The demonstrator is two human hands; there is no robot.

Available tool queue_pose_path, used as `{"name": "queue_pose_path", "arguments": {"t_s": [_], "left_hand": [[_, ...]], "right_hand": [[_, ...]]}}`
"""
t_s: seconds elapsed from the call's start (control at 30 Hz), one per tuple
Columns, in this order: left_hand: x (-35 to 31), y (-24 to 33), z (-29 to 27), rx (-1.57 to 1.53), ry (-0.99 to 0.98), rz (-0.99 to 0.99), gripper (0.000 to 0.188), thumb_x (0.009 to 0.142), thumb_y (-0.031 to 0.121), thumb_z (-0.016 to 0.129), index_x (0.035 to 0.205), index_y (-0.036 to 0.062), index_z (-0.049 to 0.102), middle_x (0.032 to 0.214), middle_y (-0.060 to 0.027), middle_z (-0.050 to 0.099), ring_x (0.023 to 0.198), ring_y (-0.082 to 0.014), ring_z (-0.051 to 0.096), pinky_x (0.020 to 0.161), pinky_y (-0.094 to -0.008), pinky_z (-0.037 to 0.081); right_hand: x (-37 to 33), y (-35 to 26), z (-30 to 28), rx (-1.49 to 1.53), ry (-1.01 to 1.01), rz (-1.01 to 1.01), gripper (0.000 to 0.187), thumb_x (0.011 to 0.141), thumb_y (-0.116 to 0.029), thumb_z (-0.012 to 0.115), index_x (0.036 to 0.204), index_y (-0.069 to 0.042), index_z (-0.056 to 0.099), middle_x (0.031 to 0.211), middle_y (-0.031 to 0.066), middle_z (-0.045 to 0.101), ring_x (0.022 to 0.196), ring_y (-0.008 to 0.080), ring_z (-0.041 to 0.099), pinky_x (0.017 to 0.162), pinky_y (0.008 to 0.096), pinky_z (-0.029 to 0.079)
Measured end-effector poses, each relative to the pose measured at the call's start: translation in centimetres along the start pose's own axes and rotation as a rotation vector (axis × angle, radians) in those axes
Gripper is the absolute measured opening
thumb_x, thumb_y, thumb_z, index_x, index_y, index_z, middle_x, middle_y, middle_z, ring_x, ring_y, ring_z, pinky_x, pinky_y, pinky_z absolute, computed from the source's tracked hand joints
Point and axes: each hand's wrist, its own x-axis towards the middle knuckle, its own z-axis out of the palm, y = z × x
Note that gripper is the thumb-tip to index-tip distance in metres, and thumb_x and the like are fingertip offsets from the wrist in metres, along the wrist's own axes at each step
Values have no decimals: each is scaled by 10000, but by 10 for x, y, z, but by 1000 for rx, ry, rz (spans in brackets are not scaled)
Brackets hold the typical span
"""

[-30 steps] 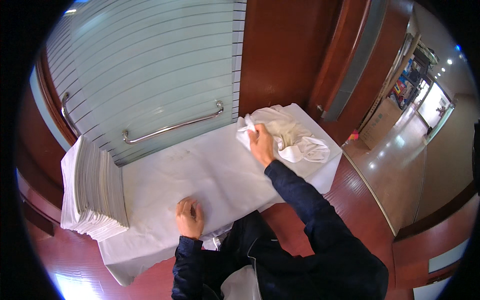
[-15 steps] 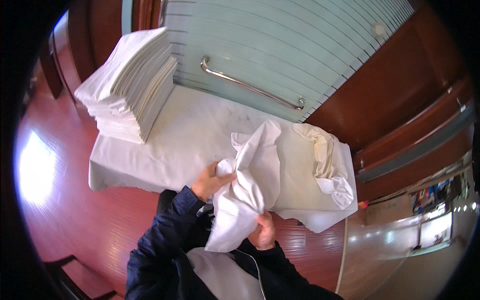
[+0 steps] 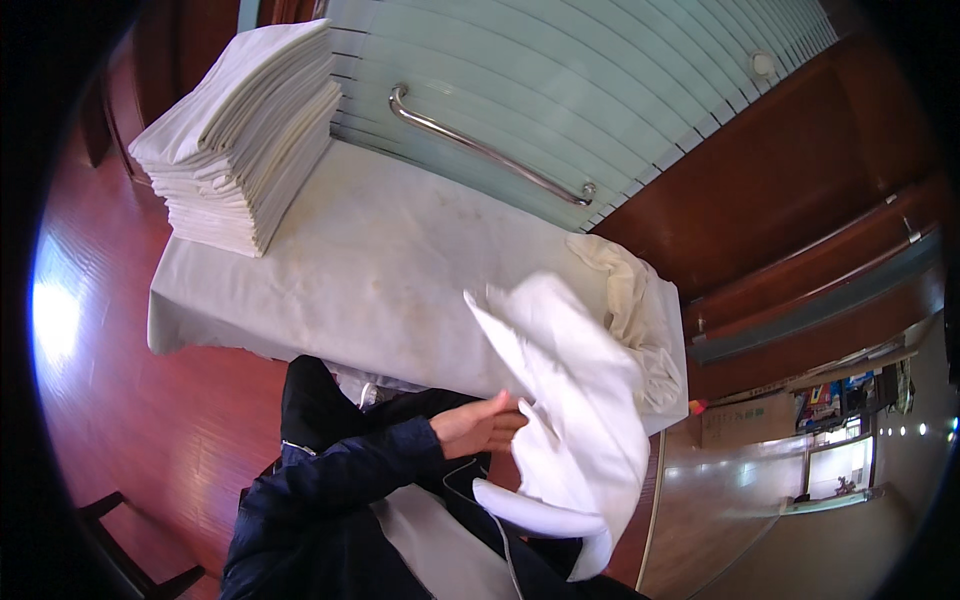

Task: The person folds multiple white linens on a table, smoothing and aligning each piece before stacking them. The person then wipes a wooden surface with a yellow cloth.

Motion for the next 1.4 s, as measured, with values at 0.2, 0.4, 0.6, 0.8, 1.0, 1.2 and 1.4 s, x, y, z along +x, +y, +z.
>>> {"name": "queue_pose_path", "arguments": {"t_s": [0.2, 0.4, 0.6, 0.8, 1.0, 1.2, 1.4], "left_hand": [[10, 105, 56, -106, 189, 463, 567, 1062, 501, 502, 1476, 115, 475, 1399, -55, 610, 1259, -223, 602, 1058, -440, 490], [-16, 189, 44, 163, 458, 633, 521, 1028, 418, 622, 1416, 81, 539, 1348, -94, 642, 1192, -230, 639, 1029, -430, 513], [-84, 113, -9, -165, 694, 384, 423, 1017, 227, 634, 1374, 14, 550, 1249, -139, 691, 1108, -297, 692, 977, -453, 566], [-126, 96, -19, -97, 723, 505, 430, 1007, 184, 654, 1358, -36, 539, 1223, -159, 693, 1075, -288, 708, 954, -433, 589], [-173, 104, -15, -51, 688, 563, 387, 1001, 147, 659, 1339, -22, 577, 1222, -148, 706, 1044, -279, 725, 931, -406, 598], [-182, 120, 1, -38, 722, 845, 401, 1054, 192, 566, 1382, -37, 531, 1332, -175, 654, 1179, -282, 673, 1004, -426, 570], [-219, 156, 87, 125, 226, 1160, 631, 1055, 340, 515, 1540, -30, 353, 1552, -230, 451, 1430, -436, 430, 1162, -682, 321]], "right_hand": [[7, 0, 8, 77, 38, 150, 569, 1054, -469, 459, 1311, 15, 610, 1230, 144, 682, 1090, 273, 667, 973, 406, 538], [23, 17, -1, 137, -10, 301, 567, 1090, -486, 440, 1318, 5, 608, 1222, 136, 684, 1068, 259, 671, 964, 391, 541], [39, 44, -48, 50, 204, 317, 453, 1075, -364, 481, 1320, -4, 609, 1224, 150, 712, 1061, 292, 707, 958, 448, 564], [51, 5, -90, -98, 240, 90, 470, 1068, -366, 497, 1329, 14, 589, 1222, 152, 697, 1063, 272, 706, 953, 420, 576], [67, -52, -112, -2, 185, -255, 501, 1075, -443, 475, 1377, -50, 546, 1303, 132, 656, 1145, 321, 661, 1007, 495, 531], [96, -87, -73, -39, 58, -221, 605, 1072, -523, 456, 1447, -53, 518, 1390, 134, 626, 1199, 318, 647, 1022, 473, 530], [178, -127, 1, 143, -299, -389, 733, 1009, -606, 523, 1449, -20, 511, 1523, 164, 499, 1403, 309, 460, 1208, 497, 322]]}}
